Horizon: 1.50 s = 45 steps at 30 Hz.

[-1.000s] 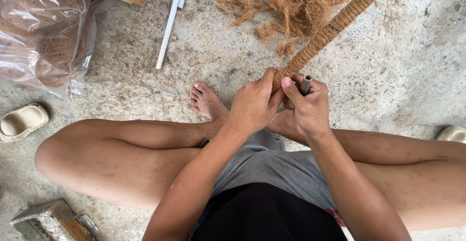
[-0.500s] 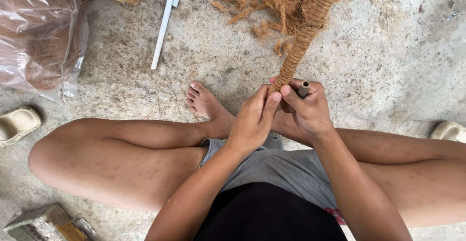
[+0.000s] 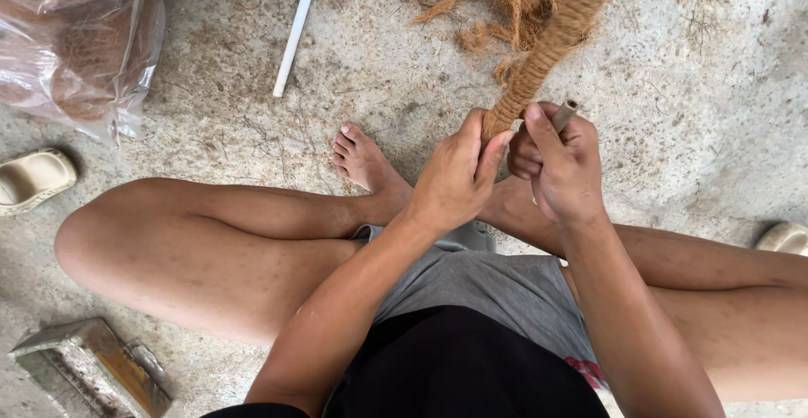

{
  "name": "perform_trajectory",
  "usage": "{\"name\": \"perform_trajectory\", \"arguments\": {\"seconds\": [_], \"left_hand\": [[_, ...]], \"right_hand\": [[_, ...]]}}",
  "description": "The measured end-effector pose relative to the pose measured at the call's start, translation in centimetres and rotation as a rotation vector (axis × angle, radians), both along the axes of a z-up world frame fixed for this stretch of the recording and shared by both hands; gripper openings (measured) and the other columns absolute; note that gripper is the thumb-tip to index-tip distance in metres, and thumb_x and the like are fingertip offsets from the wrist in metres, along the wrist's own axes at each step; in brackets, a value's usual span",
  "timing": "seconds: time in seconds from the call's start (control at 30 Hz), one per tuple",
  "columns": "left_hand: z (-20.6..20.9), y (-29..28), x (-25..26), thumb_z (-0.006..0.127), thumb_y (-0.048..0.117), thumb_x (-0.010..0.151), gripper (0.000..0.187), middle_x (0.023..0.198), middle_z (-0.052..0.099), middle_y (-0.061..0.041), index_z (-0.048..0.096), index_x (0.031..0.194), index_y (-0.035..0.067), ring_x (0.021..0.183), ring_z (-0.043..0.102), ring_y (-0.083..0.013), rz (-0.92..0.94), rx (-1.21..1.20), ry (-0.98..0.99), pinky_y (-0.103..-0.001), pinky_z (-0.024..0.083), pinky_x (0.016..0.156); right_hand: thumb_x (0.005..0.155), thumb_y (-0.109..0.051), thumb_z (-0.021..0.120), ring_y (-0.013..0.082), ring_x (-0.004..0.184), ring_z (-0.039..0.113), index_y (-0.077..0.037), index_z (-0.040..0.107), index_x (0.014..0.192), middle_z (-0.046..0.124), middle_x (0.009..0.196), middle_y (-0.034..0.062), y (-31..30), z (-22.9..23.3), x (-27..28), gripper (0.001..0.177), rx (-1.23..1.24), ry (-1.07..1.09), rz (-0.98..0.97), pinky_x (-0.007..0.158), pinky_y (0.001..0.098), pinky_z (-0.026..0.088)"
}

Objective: The person sits on the floor and wraps a bundle of coconut coir around a long stick using a thin wire. They repeatedly wind the wire around the coir and stick to secure the material, occasionally adjusting the bundle with their hands.

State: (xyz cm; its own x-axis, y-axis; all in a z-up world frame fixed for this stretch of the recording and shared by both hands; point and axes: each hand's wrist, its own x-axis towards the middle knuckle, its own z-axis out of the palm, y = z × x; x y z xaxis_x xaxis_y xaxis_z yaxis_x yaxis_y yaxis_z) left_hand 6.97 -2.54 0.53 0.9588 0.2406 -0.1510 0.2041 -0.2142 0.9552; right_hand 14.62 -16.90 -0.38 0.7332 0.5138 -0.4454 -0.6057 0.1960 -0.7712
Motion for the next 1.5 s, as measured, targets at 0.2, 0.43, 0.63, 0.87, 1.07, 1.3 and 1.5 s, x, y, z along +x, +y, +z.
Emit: {"name": "perform_trajectory", "arguments": {"seconds": [0.2, 0.43, 0.63, 0.87, 1.07, 1.3, 1.5], "left_hand": [[0.3, 1.1, 2.0, 0.055, 0.025, 0.108, 0.031, 0.070, 0.068, -0.021, 0.046, 0.120, -0.002, 0.062, 0.070, -0.0398, -0.059, 0.087, 0.090, -0.048, 0.049, 0.052], [1.3, 2.3, 3.5, 0.051, 0.030, 0.108, 0.038, 0.079, 0.071, -0.021, 0.043, 0.127, -0.001, 0.065, 0.071, -0.0405, -0.110, 0.347, -0.004, -0.048, 0.053, 0.049], [2.2, 2.9, 4.5, 0.052, 0.029, 0.109, 0.038, 0.072, 0.068, -0.017, 0.043, 0.124, -0.005, 0.058, 0.071, -0.0329, -0.099, 0.267, -0.047, -0.042, 0.053, 0.047], [3.0, 5.3, 5.3, 0.051, 0.027, 0.108, 0.037, 0.057, 0.062, -0.013, 0.043, 0.121, -0.006, 0.046, 0.066, -0.0275, -0.078, 0.211, 0.007, -0.042, 0.045, 0.040], [2.0, 6.1, 6.2, 0.046, 0.038, 0.111, 0.038, 0.062, 0.064, -0.012, 0.046, 0.115, 0.000, 0.049, 0.067, -0.0284, -0.247, 0.509, -0.007, -0.041, 0.051, 0.041], [2.4, 5.6, 5.7, 0.047, 0.030, 0.106, 0.030, 0.063, 0.065, -0.010, 0.047, 0.114, 0.002, 0.047, 0.068, -0.0279, -0.590, 0.759, 0.044, -0.040, 0.053, 0.035], [3.8, 4.4, 3.5, 0.053, 0.030, 0.100, 0.030, 0.075, 0.068, -0.008, 0.051, 0.121, 0.008, 0.052, 0.069, -0.0278, -0.731, 0.825, -0.190, -0.041, 0.054, 0.039]], "right_hand": [[0.113, -0.019, 0.055, 0.0073, 0.053, 0.036, -0.004, 0.054, 0.091, 0.042, 0.064, -0.0030, 1.7, 1.2, 0.4, 0.026, -0.159, -0.087, -0.081, 0.048, 0.0260, 0.032], [0.113, -0.016, 0.054, 0.0099, 0.059, 0.043, -0.004, 0.053, 0.091, 0.049, 0.071, 0.0011, 2.7, 1.8, 0.9, 0.025, -0.143, -0.155, -0.143, 0.054, 0.0286, 0.039], [0.111, -0.015, 0.057, 0.0086, 0.053, 0.035, -0.006, 0.051, 0.084, 0.040, 0.062, -0.0021, 3.4, 0.7, 2.6, 0.029, -0.074, -0.059, -0.292, 0.050, 0.0286, 0.032], [0.113, -0.029, 0.055, 0.0083, 0.047, 0.038, -0.012, 0.046, 0.071, 0.044, 0.057, -0.0037, 2.8, 2.0, 1.5, 0.046, -0.319, -0.473, -0.007, 0.043, 0.0289, 0.029], [0.108, -0.018, 0.069, 0.0144, 0.044, 0.043, -0.005, 0.057, 0.071, 0.047, 0.053, 0.0032, 2.1, 6.0, 1.8, 0.041, -0.815, -1.129, 0.340, 0.045, 0.0337, 0.033], [0.103, -0.028, 0.063, 0.0175, 0.044, 0.056, -0.011, 0.069, 0.081, 0.064, 0.059, 0.0024, 2.2, 11.3, 5.6, 0.028, -0.976, -1.481, 0.939, 0.046, 0.0369, 0.046], [0.084, -0.025, 0.069, 0.0187, 0.049, 0.061, -0.016, 0.077, 0.085, 0.066, 0.055, 0.0033, 2.0, 12.7, 9.2, 0.011, -0.932, -1.436, 1.252, 0.054, 0.0381, 0.050]]}}
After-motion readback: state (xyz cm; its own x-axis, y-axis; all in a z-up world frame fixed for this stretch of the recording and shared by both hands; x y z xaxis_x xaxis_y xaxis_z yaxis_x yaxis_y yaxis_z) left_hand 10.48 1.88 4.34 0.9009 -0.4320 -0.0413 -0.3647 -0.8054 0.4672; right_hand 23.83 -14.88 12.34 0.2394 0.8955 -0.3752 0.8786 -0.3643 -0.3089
